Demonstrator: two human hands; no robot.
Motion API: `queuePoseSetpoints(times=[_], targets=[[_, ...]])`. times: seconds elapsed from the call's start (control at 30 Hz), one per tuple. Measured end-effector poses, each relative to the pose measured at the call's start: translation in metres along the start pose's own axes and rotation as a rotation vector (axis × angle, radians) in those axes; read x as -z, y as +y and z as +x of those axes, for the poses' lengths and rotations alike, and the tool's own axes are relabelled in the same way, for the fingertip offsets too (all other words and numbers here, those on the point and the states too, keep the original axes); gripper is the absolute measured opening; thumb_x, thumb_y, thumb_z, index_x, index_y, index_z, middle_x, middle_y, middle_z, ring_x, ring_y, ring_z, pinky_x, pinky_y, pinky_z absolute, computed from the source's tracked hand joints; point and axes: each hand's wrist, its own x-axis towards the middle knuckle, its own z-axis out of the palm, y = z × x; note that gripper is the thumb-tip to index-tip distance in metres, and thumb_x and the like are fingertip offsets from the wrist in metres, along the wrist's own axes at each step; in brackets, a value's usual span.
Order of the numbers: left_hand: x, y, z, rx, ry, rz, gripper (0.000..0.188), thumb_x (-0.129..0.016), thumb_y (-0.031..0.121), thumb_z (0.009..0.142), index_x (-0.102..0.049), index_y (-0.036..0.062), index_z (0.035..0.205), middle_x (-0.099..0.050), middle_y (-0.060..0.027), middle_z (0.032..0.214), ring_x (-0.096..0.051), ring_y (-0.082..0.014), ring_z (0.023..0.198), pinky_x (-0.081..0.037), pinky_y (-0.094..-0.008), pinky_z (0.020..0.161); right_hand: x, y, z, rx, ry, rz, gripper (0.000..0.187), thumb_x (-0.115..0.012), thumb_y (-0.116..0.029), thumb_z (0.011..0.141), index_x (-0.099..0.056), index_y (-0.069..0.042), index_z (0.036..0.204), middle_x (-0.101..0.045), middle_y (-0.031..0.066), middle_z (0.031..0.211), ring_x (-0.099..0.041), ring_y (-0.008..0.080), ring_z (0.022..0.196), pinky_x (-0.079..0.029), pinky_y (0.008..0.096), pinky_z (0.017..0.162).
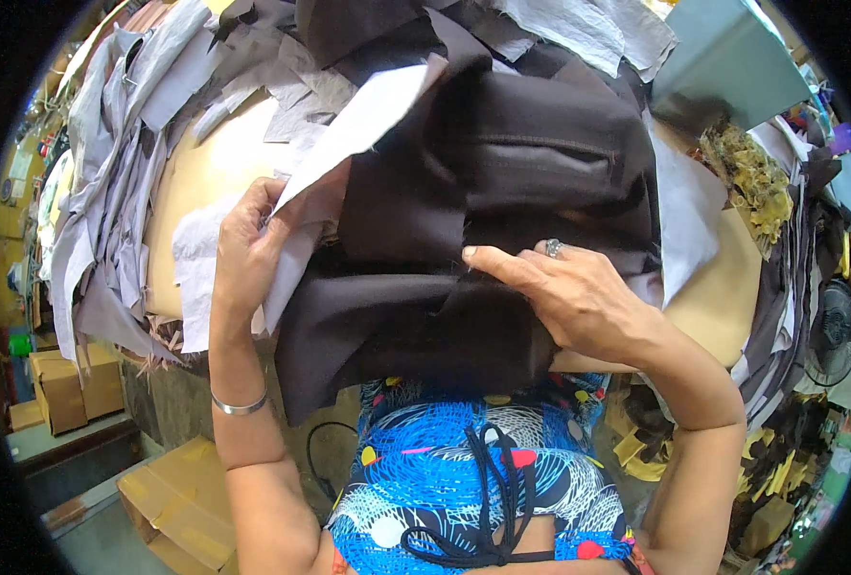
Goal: The person aligns, folds, and presses garment fabric pieces and lining together by hand on a table.
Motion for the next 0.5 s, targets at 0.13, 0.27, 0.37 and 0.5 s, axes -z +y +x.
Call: queuePoseSetpoints(times=[0.13, 0.27, 0.37, 0.5], targets=[[0.017, 0.001, -0.013, -0.015, -0.350, 0.631, 0.030, -0.064, 0.009, 0.074, -0.057, -0.0026, 0.101, -0.060, -0.0140, 0.082, -0.058, -0.0206, 0.074, -0.046, -0.0323, 0.072, 0.043, -0.011, -0.001, 0.052, 0.065, 0.314, 0.068, -0.054, 0.003, 0.070, -0.038, -0.011, 0.135, -0.062, 0.0184, 0.103, -0.061, 0.0360, 0.085, -0.049, 0.0427, 0.073], [0.041, -0.010, -0.021, 0.169, -0.537, -0.486, 0.049, -0.068, 0.016, 0.078, -0.051, -0.0064, 0.118, -0.064, -0.0169, 0.104, -0.063, -0.0257, 0.086, -0.049, -0.0356, 0.081, 0.076, 0.021, 0.025, 0.185, 0.132, 0.306, 0.051, -0.058, 0.003, 0.070, -0.052, -0.006, 0.119, -0.061, 0.0133, 0.113, -0.062, 0.0261, 0.089, -0.049, 0.0336, 0.081], [0.053, -0.021, 0.020, 0.053, -0.577, -1.055, 0.048, -0.057, 0.019, 0.087, -0.044, -0.0049, 0.126, -0.055, -0.0158, 0.118, -0.056, -0.0243, 0.104, -0.045, -0.0357, 0.091, 0.132, 0.079, 0.047, -0.246, 0.474, 0.065, 0.042, -0.058, -0.011, 0.081, -0.048, -0.001, 0.121, -0.058, 0.0167, 0.113, -0.056, 0.0264, 0.101, -0.043, 0.0357, 0.090], [0.027, -0.015, 0.077, -0.094, -0.301, -1.207, 0.047, -0.042, 0.027, 0.096, -0.035, -0.0001, 0.134, -0.044, -0.0137, 0.133, -0.046, -0.0231, 0.118, -0.037, -0.0371, 0.100, 0.156, 0.100, 0.032, -0.757, 0.749, -0.152, 0.050, -0.057, -0.018, 0.085, -0.042, 0.005, 0.127, -0.056, 0.0213, 0.117, -0.053, 0.0266, 0.111, -0.040, 0.0395, 0.097]])
